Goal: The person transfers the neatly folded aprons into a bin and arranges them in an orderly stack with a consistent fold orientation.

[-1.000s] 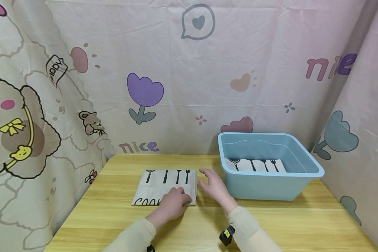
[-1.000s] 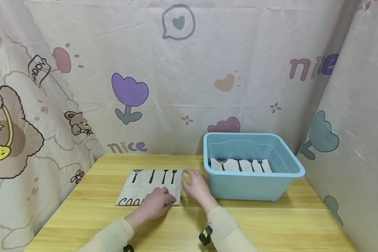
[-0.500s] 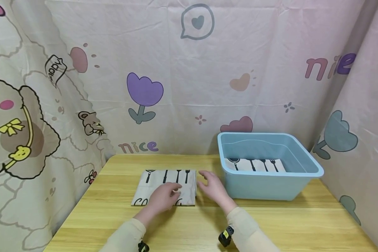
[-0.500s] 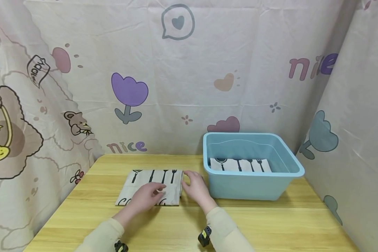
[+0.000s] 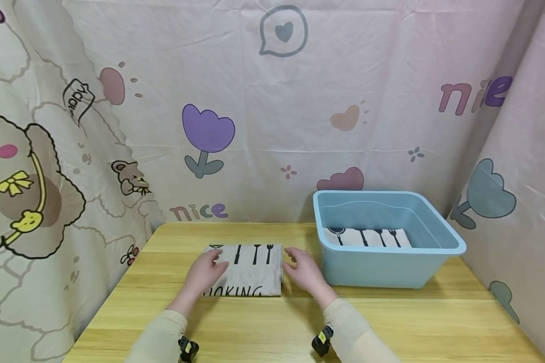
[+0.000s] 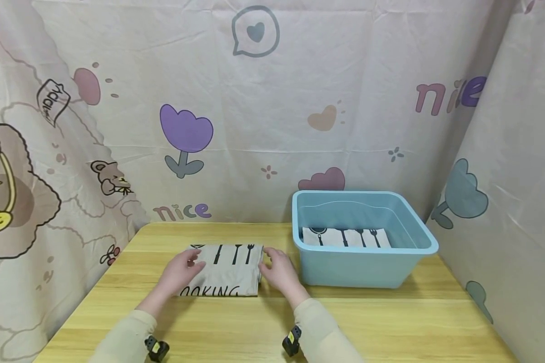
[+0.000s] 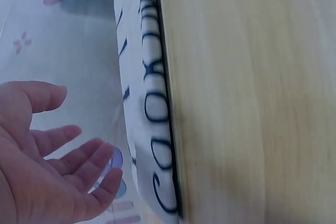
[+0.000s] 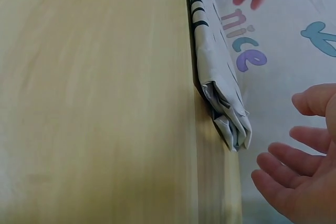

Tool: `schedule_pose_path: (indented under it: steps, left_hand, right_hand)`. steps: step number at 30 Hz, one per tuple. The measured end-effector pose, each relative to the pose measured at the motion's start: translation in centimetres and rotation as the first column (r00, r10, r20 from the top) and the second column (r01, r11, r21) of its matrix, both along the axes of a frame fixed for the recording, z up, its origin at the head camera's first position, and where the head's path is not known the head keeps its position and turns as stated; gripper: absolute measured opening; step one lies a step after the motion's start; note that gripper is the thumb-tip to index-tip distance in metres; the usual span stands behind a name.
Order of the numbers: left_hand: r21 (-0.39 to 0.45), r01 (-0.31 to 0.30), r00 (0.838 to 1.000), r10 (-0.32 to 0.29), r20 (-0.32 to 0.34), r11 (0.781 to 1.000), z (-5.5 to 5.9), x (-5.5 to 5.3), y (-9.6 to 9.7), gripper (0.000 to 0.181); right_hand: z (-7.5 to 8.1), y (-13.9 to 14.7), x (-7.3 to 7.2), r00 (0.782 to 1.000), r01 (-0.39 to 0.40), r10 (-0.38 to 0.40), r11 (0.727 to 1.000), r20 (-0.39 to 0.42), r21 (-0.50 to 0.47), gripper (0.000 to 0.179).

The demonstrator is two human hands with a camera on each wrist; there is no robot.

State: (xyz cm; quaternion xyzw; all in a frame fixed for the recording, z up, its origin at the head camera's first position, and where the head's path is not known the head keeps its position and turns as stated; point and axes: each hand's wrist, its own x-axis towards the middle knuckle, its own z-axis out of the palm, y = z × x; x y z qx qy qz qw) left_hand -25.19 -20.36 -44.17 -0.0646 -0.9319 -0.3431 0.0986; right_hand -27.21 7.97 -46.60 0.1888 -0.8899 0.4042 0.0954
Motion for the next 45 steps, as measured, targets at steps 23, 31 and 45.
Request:
schedule_pose_path:
  steps: [23, 31, 45]
  left_hand:
    - [0.130, -0.170, 0.939, 0.120, 0.322, 0.977, -0.4, -1.9, -5.3, 0.066]
    - [0.298, -0.247, 0.899, 0.103, 0.427, 0.922, -0.5, -2.3, -5.6, 0.071]
    - [0.399, -0.334, 0.852, 0.092, 0.516, 0.854, -0.3, -2.5, -6.0, 0.069]
  right_hand:
    - [-0.8, -1.1, -0.7, 0.982, 0.046, -0.030, 0.995, 0.186, -0.083, 0.056]
    - [-0.9, -1.3, -0.7, 0.949, 0.079, -0.030, 0.986, 0.313, -0.146, 0.057]
    - [-0.7, -1.8, -0.6, 0.872, 0.154, 0.021, 0.937, 0.489, -0.314, 0.058]
